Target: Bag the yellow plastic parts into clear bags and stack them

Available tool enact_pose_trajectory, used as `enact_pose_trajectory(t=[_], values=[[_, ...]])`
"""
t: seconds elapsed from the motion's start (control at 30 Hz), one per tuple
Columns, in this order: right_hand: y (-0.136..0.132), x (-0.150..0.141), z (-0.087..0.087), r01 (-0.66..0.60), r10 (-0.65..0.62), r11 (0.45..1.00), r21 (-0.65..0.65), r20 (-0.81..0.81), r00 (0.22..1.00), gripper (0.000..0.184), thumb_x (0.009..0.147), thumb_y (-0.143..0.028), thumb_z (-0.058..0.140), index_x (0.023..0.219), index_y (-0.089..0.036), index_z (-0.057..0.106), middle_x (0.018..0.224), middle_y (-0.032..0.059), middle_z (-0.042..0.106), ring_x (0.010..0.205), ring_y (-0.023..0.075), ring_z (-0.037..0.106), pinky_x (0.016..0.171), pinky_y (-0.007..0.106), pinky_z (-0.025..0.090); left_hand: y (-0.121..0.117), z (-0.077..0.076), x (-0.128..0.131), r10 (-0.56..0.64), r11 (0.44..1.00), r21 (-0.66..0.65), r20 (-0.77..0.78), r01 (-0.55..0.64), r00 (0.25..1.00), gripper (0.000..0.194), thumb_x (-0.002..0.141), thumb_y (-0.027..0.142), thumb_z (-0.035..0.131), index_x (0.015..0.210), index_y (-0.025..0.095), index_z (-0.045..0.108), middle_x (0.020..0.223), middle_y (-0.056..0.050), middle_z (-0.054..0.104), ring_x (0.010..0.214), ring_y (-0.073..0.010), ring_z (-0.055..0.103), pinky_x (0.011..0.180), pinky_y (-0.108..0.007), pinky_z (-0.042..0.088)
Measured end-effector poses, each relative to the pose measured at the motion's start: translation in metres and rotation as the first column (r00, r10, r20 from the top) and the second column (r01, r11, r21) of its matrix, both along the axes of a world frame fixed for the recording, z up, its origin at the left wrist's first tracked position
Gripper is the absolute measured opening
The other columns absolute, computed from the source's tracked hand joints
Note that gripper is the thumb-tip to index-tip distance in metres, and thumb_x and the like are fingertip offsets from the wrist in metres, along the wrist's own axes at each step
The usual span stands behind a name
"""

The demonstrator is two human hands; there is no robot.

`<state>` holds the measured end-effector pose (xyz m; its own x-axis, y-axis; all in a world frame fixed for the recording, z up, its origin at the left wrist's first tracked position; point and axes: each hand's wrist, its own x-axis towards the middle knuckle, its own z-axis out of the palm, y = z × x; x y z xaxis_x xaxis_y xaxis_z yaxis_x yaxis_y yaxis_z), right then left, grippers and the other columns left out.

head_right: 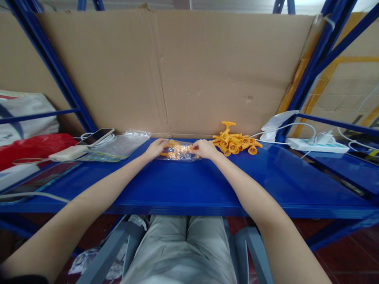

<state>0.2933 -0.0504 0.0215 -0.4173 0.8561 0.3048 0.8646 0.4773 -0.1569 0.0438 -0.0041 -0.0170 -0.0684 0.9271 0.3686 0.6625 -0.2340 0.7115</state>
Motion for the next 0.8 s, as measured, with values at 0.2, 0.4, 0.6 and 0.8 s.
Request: enact_pose_trajectory(t=[0.2, 0.4, 0.6, 0.8], values=[[0.002, -0.001, -0.004, 0.0, 0.0, 1.0, -0.011, 0.051, 0.999, 0.018, 0.082, -0.022, 0.063, 0.092, -0.022, 0.077, 0.102, 0.0058, 0.074, 0.097, 0.0225, 0.068, 0.08, 0.027, 0.048, -0.001, 0.0, 0.007, -0.031, 0.995, -0.085, 0.161, 0.045, 0.986, 0.022, 0.086, 0.026, 0.047, 0.098, 0.017, 0.062, 0.094, -0.008, 0.071, 0.081, -0.0197, 0.066, 0.073, -0.031, 0.053], [0.01, -0.004, -0.017, -0.052, 0.018, 0.995, -0.088, -0.351, 0.936, 0.019, 0.078, -0.014, 0.063, 0.093, -0.017, 0.076, 0.1, 0.0065, 0.075, 0.093, 0.0192, 0.068, 0.083, 0.027, 0.05, 0.0, 0.001, 0.003, 0.063, 0.998, 0.001, 0.094, -0.063, 0.994, 0.017, 0.084, 0.028, 0.05, 0.093, 0.018, 0.061, 0.099, -0.009, 0.071, 0.097, -0.0237, 0.065, 0.085, -0.035, 0.051], [0.014, -0.007, -0.022, -0.093, -0.034, 0.977, -0.192, -0.569, 0.821, 0.016, 0.078, -0.014, 0.06, 0.087, -0.014, 0.073, 0.091, 0.0065, 0.075, 0.079, 0.0148, 0.066, 0.072, 0.024, 0.051, 0.003, -0.003, 0.002, 0.048, 0.999, -0.025, 0.135, -0.045, 0.99, 0.016, 0.084, 0.029, 0.05, 0.089, 0.019, 0.061, 0.088, -0.006, 0.071, 0.092, -0.0234, 0.066, 0.082, -0.033, 0.052], [0.007, -0.008, -0.019, -0.054, 0.022, 0.993, -0.105, -0.289, 0.957, 0.017, 0.071, -0.006, 0.057, 0.064, -0.015, 0.069, 0.072, 0.0042, 0.072, 0.072, 0.0175, 0.067, 0.068, 0.024, 0.048, 0.003, -0.002, 0.002, 0.084, 0.996, -0.025, 0.09, -0.082, 0.992, 0.015, 0.085, 0.029, 0.048, 0.084, 0.019, 0.059, 0.094, -0.009, 0.071, 0.096, -0.0247, 0.065, 0.085, -0.034, 0.05]])
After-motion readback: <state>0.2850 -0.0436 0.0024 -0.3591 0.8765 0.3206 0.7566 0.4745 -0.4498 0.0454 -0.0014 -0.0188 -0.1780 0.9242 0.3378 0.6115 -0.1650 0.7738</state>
